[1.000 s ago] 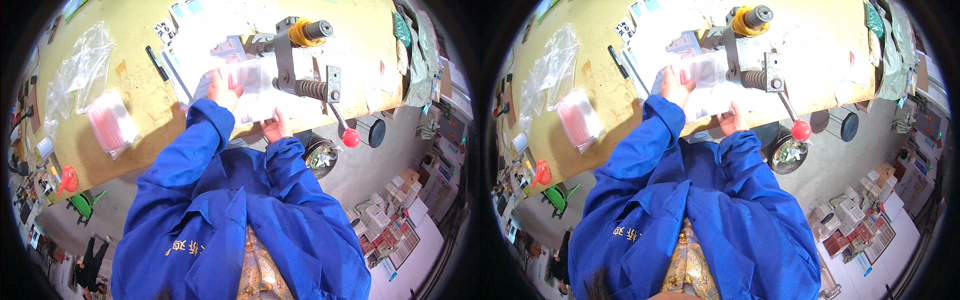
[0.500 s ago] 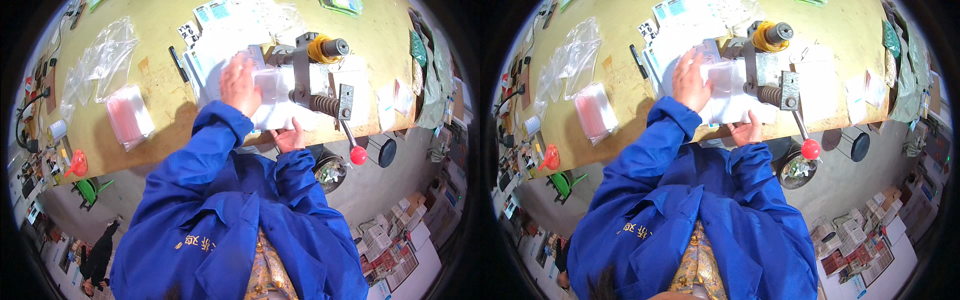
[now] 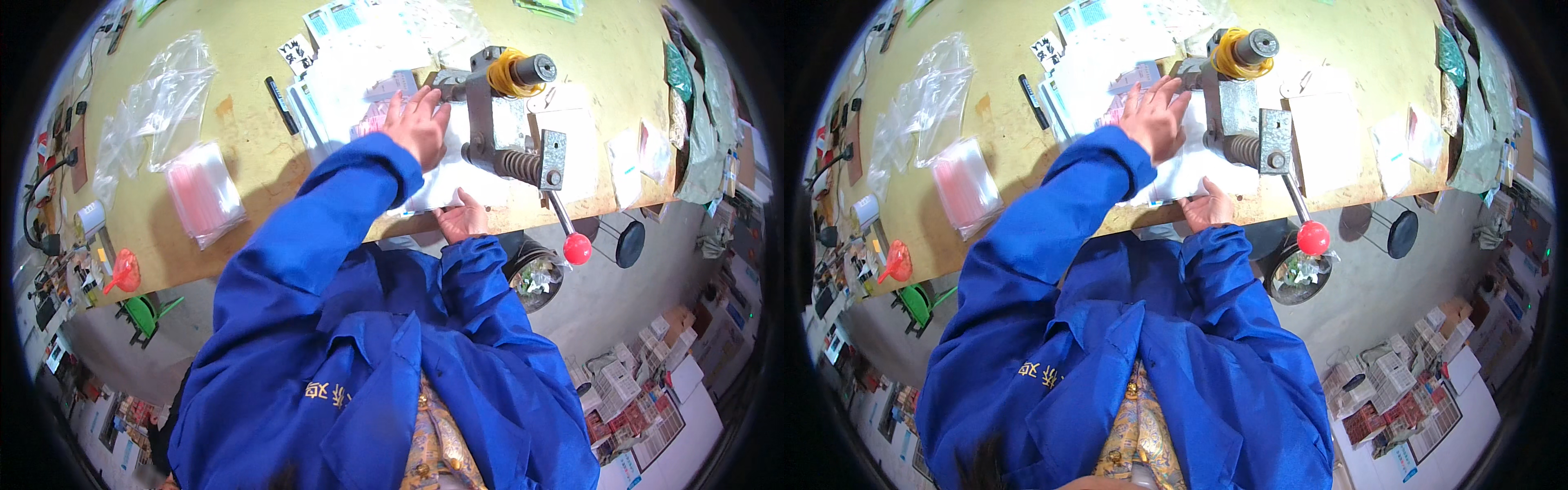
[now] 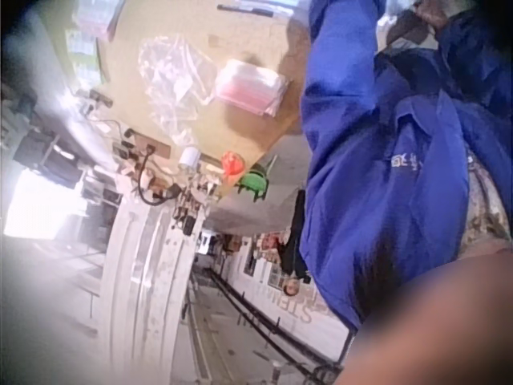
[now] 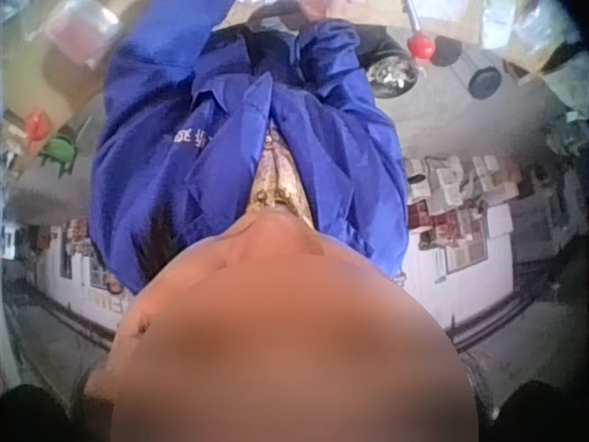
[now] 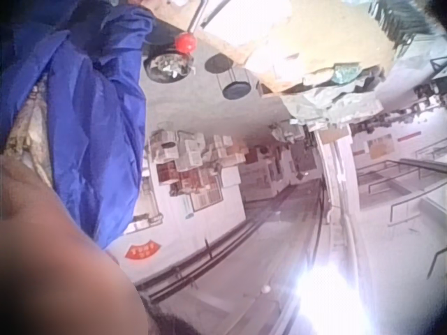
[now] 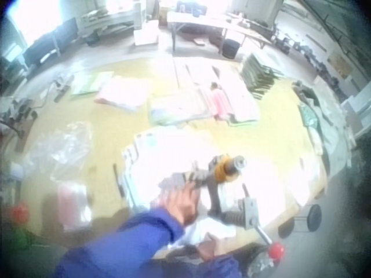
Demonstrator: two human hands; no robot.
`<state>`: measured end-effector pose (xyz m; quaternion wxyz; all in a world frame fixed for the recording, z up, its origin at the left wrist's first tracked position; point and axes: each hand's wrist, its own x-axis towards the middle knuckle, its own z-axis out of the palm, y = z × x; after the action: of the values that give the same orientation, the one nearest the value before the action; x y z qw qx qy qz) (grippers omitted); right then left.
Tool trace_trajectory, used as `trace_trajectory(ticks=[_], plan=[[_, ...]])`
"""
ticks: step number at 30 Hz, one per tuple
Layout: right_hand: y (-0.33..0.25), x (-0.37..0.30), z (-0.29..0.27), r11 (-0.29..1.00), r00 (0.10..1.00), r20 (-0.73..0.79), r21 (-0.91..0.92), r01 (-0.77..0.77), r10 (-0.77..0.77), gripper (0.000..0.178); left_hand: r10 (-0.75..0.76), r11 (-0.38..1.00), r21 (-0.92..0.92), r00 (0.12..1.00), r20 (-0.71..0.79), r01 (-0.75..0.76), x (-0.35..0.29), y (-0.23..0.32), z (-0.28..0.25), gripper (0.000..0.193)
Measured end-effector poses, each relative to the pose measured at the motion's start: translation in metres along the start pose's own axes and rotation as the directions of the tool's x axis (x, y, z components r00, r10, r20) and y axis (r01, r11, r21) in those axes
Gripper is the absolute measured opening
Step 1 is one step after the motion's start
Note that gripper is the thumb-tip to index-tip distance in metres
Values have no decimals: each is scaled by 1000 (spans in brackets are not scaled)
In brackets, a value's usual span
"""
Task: The person places stacks of pink and blue face masks into clear plastic bags and seals them using a manual heat-sealing machine. The sealed packages are then stacked on the table. The person also handles a small red plastic bag and a small metal object at the end.
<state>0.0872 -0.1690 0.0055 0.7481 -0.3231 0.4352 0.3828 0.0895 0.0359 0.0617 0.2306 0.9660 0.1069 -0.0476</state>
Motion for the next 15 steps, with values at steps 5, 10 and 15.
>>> trace_trajectory(ticks=[5, 10, 15], plan=[[-2, 10, -6, 998, 999, -14, -36, -46, 45, 39, 238, 970, 19, 962, 131, -243, -46, 31, 16, 44], [-8, 12, -21, 990, 994, -104, -137, -39, 24, 37, 229, 973, 21, 970, 78, -231, -50, 23, 36, 52], [-39, -57, -15, 820, 929, -52, -489, 297, -367, 28, 259, 966, -17, 958, 124, -259, -53, 17, 37, 58]])
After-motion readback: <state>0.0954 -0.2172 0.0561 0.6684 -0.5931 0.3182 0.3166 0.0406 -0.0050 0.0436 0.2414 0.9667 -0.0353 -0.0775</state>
